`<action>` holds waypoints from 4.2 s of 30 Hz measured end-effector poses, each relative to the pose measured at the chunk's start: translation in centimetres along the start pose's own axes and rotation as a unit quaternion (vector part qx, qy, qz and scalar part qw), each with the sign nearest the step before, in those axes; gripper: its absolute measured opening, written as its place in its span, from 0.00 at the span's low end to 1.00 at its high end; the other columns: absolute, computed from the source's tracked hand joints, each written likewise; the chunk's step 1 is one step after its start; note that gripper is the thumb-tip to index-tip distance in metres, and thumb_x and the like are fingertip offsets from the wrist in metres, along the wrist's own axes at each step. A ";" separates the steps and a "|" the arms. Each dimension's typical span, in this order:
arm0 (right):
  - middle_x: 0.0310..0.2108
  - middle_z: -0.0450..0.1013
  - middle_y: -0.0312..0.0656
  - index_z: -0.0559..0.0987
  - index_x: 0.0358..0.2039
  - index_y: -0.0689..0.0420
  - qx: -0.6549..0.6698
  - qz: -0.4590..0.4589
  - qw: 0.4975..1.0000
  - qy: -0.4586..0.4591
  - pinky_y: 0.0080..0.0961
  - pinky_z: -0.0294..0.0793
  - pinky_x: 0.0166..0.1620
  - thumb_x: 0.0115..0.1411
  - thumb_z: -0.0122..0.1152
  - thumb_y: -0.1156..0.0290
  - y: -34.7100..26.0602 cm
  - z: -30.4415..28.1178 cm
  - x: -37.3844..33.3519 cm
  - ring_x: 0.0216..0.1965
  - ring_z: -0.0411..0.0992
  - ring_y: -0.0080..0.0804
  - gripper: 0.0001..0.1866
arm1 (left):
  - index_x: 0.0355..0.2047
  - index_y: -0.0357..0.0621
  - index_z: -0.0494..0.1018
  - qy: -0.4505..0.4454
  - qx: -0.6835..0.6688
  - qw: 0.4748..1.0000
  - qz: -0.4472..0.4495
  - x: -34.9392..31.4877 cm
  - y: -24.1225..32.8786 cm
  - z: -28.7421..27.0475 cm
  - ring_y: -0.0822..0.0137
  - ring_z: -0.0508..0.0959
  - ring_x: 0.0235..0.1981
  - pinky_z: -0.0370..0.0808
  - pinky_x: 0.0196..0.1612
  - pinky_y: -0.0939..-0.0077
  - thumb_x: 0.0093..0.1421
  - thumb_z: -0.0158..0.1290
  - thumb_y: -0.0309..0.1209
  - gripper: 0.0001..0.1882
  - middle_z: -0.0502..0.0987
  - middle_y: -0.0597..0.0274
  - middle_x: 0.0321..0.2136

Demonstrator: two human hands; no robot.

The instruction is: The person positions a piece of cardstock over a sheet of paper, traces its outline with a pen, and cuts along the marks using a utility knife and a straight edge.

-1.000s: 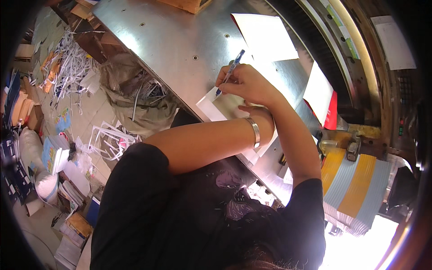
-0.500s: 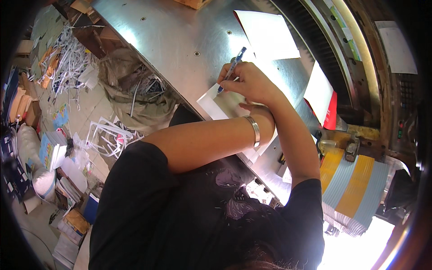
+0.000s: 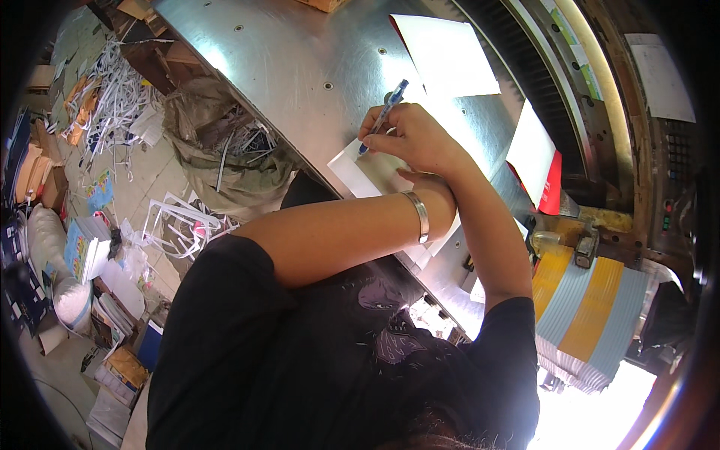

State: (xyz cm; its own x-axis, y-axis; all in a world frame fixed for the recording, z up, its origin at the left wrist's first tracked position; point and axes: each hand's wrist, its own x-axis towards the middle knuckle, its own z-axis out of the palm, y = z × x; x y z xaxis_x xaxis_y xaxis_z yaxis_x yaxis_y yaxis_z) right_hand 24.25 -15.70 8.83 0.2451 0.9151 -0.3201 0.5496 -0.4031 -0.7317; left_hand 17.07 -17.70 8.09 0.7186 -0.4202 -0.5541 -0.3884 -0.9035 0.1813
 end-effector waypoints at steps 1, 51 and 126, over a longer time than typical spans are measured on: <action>0.29 0.85 0.45 0.87 0.37 0.61 -0.005 -0.013 1.000 0.010 0.32 0.78 0.39 0.61 0.67 0.64 0.3 0.1 0.0 0.30 0.80 0.33 0.13 | 0.59 0.48 0.83 -0.002 0.003 1.000 -0.001 -0.1 0.1 -0.1 0.37 0.81 0.58 0.80 0.55 0.32 0.57 0.68 0.42 0.29 0.82 0.47 0.58; 0.33 0.82 0.41 0.83 0.44 0.62 0.158 0.040 0.930 0.328 0.24 0.85 0.35 0.70 0.63 0.69 7.2 -4.6 -3.3 0.35 0.83 0.27 0.10 | 0.72 0.21 0.59 0.093 -0.004 0.987 -0.134 2.7 -0.2 2.2 0.31 0.86 0.46 0.84 0.53 0.43 0.58 0.66 0.29 0.46 0.69 0.24 0.67; 0.32 0.81 0.42 0.83 0.42 0.66 0.129 0.047 0.928 0.345 0.26 0.86 0.35 0.69 0.64 0.70 8.8 -2.4 -3.6 0.34 0.80 0.24 0.10 | 0.67 0.52 0.71 0.137 -0.062 0.982 -0.114 -2.8 -4.6 0.4 0.37 0.70 0.67 0.79 0.59 0.66 0.39 0.78 0.43 0.52 0.67 0.24 0.67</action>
State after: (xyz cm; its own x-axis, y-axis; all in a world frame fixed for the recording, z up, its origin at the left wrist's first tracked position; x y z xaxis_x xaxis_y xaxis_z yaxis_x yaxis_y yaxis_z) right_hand 30.11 -22.52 4.98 0.7845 0.6201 0.0075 0.3126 -0.3849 -0.8684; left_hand 16.63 -12.32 8.49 0.9136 -0.1972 -0.3557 -0.1385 -0.9731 0.1840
